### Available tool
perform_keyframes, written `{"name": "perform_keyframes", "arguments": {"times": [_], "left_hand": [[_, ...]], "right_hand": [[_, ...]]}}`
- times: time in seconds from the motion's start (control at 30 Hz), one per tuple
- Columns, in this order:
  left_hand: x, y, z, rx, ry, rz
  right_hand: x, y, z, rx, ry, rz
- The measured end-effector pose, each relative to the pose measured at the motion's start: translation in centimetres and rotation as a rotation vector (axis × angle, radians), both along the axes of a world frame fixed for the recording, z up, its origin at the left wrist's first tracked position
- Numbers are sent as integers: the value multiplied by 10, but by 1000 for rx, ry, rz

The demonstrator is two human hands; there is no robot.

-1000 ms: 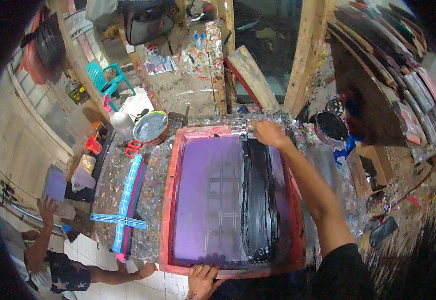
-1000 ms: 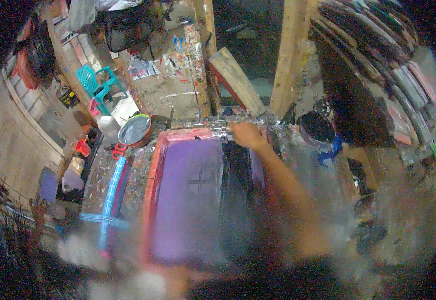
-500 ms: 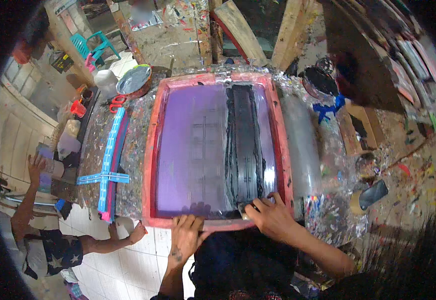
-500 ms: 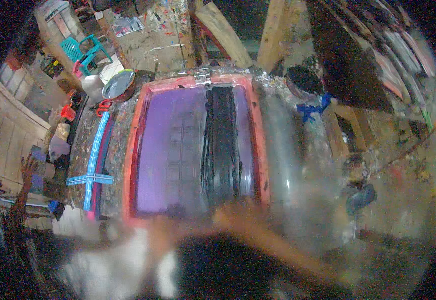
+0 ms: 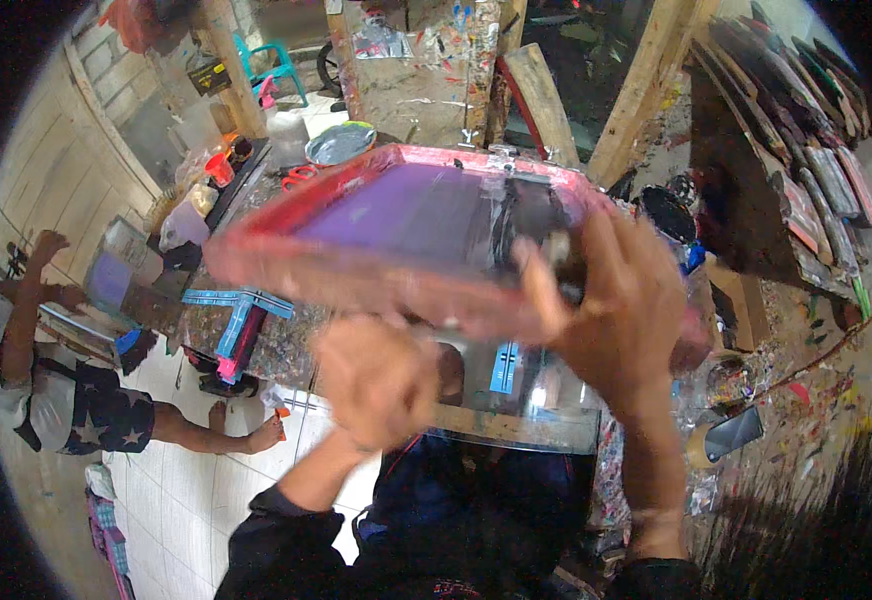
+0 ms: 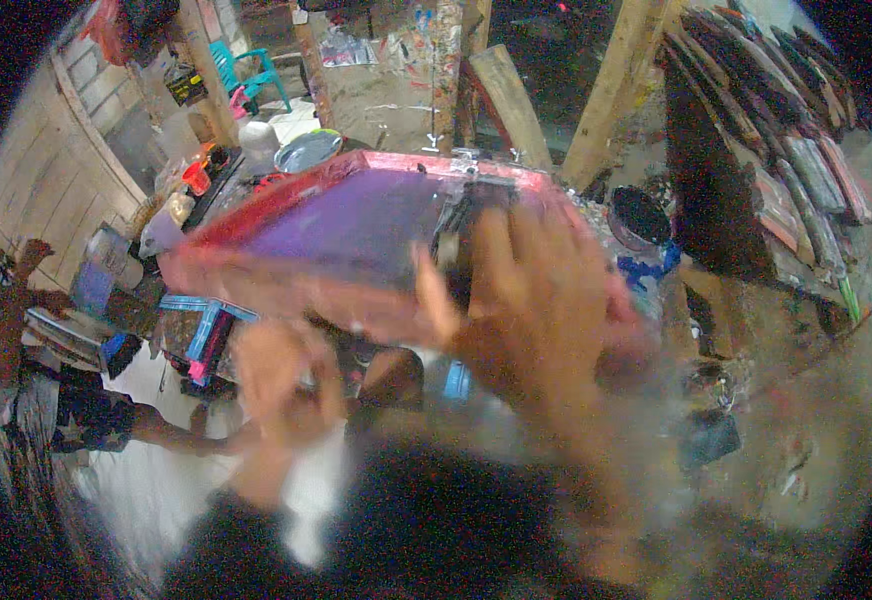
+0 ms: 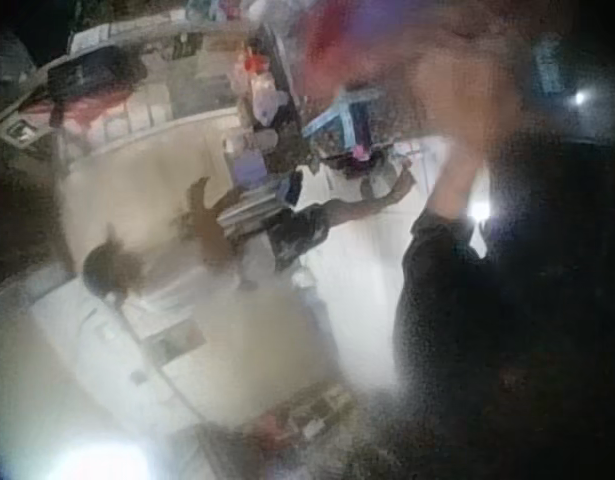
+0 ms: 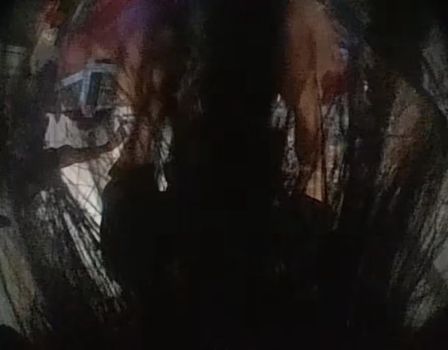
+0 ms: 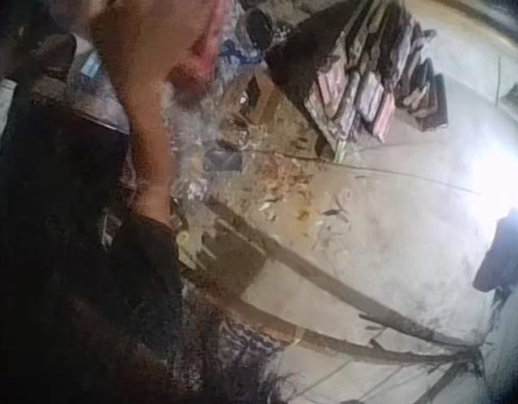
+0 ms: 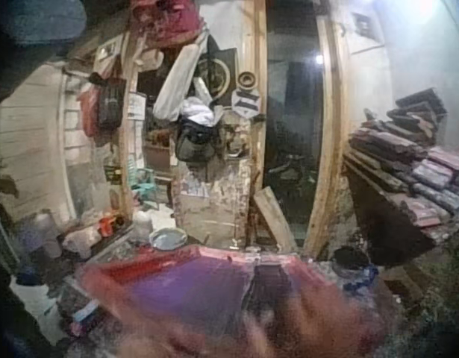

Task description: The person screen prints designs onto long blue and pink strips by placing them on a light table, lowering a screen, and spreading black ink across the design using a squeegee.

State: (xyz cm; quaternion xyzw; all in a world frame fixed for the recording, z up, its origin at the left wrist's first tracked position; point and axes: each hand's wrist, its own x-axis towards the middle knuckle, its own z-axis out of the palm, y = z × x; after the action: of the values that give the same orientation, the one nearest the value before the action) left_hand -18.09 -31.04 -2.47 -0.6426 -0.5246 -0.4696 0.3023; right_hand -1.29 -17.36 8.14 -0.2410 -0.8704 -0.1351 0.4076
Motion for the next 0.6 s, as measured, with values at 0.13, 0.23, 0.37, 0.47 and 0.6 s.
{"name": "perform_keyframes", "arguments": {"times": [0.13, 0.23, 0.37, 0.47, 0.6], "left_hand": [[124, 55, -110, -671, -286, -139], [171, 86, -160, -738, -450, -318], [130, 62, -151, -843, -400, -472], [74, 45, -150, -1032, -373, -365], [37, 26, -134, -1151, -452, -278]], "right_hand": [[-18, 61, 74, 421, -319, -57], [-21, 101, 120, 194, -333, -102], [-34, 77, 166, -217, -314, -136], [-44, 105, 157, 11, -348, -168], [-53, 129, 173, 159, -366, -113]]}}
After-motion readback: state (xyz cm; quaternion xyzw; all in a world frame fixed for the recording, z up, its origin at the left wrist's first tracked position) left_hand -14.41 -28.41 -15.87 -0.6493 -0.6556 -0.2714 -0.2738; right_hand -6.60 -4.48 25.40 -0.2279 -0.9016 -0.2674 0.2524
